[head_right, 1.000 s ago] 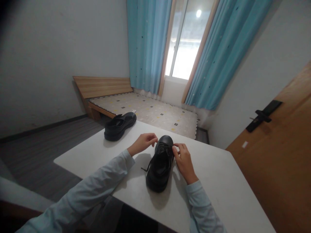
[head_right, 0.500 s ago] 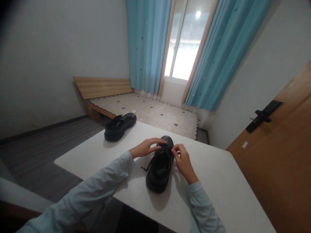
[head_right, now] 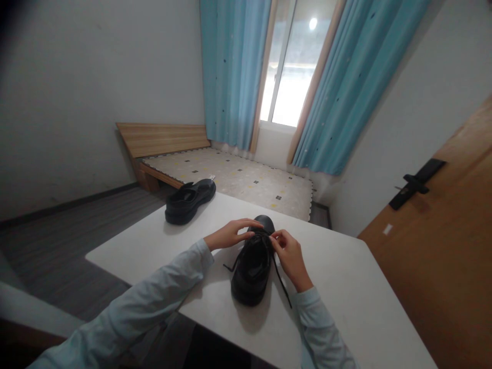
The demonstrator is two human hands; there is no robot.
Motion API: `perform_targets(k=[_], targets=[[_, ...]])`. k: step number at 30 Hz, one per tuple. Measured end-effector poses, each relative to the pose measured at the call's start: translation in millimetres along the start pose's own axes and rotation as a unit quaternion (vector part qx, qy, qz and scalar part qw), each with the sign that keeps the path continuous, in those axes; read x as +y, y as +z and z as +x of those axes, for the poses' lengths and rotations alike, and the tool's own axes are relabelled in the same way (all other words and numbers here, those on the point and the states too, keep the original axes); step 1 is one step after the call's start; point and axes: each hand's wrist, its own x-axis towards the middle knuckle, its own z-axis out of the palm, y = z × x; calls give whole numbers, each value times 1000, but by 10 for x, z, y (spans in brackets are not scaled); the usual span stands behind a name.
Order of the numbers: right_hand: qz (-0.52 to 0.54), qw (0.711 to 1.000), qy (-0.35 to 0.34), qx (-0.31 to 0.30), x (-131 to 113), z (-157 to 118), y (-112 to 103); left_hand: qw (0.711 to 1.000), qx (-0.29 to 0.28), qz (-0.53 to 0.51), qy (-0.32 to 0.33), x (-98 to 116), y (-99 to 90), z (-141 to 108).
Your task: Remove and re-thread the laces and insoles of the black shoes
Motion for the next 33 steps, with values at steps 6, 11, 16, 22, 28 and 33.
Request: perform_targets(k=[6, 11, 16, 22, 28, 33], targets=[[-13, 999, -34, 21, 12, 8, 30, 1000, -7, -6, 4, -11, 1, 5], [-24, 997, -63, 35, 13, -10, 70, 1000, -8, -2, 4, -10, 6, 10], [-39, 993, -87, 74, 11, -22, 96, 1000, -5, 3, 6, 6, 9, 12], [-35, 994, -52, 93, -6, -36, 114, 1000, -2, 9, 9, 12, 13, 11], [4, 994, -25, 109, -5, -13, 102, 1000, -3, 6, 13, 3, 21, 15], [59, 994, -2, 97, -16, 2, 99, 1000, -5, 7, 11, 8, 22, 15]])
